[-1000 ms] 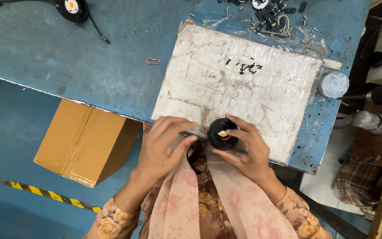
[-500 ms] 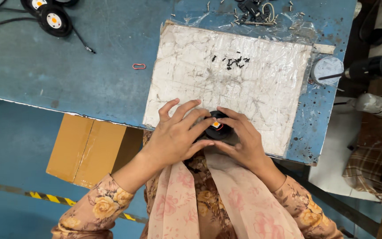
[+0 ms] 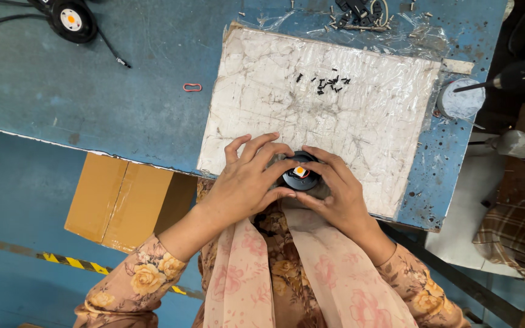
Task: The person assembles a small LED light by inserting a bulb into a black circular housing, securing it with a white ring, and fastening screws with a green electric screwdriver. The person then attaches a wire to the assembly and places the finished unit on the table.
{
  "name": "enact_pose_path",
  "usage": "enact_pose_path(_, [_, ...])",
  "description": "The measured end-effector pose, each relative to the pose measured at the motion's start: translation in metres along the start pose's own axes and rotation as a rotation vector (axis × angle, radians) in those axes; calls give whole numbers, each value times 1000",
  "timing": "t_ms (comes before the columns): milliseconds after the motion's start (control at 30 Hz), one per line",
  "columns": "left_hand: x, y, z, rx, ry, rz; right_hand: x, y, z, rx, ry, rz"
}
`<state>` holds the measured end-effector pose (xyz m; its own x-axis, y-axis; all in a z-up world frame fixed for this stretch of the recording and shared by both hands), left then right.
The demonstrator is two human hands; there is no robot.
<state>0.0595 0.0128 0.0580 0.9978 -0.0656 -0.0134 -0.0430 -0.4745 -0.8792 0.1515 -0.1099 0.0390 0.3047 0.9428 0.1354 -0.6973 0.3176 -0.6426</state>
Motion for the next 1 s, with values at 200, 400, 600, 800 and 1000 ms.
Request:
enact_pose_path(200, [-2, 1, 0, 44, 2, -2, 2, 0, 2, -22, 12, 2])
enact_pose_path(400, [-3, 1, 0, 52, 22, -14, 3, 0, 2, -26, 15, 12])
enact_pose_path(600, [-4, 0, -4, 202, 26, -22, 5, 3, 5, -82, -17, 27])
enact_pose_path(800, [-8, 7, -4, 278, 61, -49, 4, 5, 7, -85, -10, 6])
enact_pose_path(1000, [-32, 18, 0, -3, -48, -184, 0, 7, 3, -88, -14, -46])
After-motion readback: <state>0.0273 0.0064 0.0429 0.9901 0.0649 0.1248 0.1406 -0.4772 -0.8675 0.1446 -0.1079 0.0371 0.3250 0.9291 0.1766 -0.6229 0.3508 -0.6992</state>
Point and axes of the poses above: each hand's wrist, its own x-axis towards the middle knuckle, its own y-axis out of the palm, z = x × y, the point moved 8 cm from there along x, towards the middle knuckle, and after that the axes turned 15 degrees about z, right-handed, at the moved point
